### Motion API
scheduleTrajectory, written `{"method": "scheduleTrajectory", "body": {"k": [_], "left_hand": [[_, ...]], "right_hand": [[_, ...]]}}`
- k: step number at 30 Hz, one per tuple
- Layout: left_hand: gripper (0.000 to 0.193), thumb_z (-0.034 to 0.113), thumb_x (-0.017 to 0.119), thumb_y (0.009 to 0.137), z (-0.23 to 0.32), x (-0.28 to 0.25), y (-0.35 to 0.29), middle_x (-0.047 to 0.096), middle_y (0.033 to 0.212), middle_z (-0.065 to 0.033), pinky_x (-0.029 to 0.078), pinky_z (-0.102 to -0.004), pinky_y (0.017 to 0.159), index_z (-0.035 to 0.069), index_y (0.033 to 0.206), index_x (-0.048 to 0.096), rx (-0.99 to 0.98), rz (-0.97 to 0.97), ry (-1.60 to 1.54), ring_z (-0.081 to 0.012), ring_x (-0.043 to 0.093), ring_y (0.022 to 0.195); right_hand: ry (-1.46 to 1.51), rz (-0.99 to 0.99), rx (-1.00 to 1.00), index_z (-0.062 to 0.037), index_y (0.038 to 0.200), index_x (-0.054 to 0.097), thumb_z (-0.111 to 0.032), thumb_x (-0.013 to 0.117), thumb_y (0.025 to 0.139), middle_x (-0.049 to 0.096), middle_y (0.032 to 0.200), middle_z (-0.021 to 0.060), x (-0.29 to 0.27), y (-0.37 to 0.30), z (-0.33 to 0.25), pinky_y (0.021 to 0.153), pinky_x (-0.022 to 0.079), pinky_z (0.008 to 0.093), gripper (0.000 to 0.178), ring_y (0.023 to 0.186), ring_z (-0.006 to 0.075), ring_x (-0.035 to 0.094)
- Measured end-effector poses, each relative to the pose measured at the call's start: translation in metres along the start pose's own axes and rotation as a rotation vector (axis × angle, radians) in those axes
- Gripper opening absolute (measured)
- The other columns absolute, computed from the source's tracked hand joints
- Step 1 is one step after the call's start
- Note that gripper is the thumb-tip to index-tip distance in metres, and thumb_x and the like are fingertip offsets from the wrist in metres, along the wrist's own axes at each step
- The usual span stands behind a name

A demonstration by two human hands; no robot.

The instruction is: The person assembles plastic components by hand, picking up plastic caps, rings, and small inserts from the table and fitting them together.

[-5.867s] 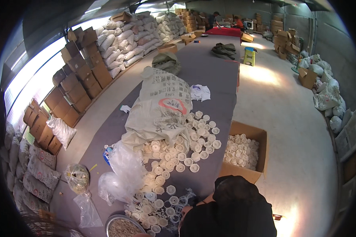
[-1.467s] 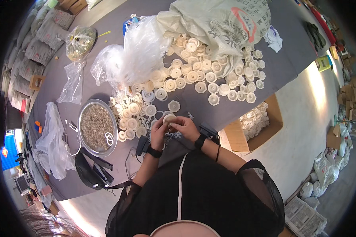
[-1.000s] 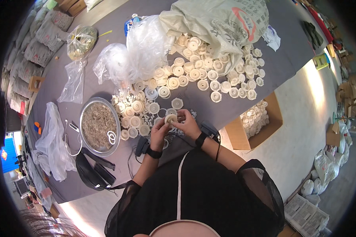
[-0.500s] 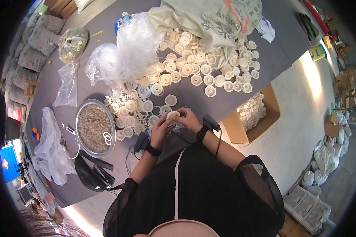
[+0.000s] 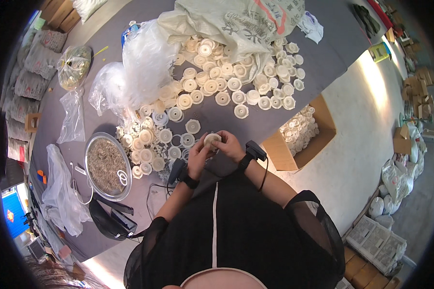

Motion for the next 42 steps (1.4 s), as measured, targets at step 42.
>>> {"method": "scheduleTrajectory", "body": {"k": [42], "left_hand": [[0.01,0.007,0.059,0.071,-0.015,-0.01,0.067,0.057,0.071,-0.005,0.044,-0.0266,0.057,0.003,0.081,0.057,0.188,0.103,0.617,-0.0138,0.055,0.062]], "right_hand": [[-0.516,0.105,-0.254,-0.0025,0.086,0.051,-0.007,0.061,0.071,0.054,0.079,0.0042,-0.027,-0.031,-0.064,0.069,0.042,0.0249,0.019,0.075,0.0121,0.052]]}}
Point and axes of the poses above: each hand's wrist, its own y-axis towards the middle knuckle, its own x-axis out of the palm, z = x × y, the point moved 7 cm from there along y, towards the middle knuckle
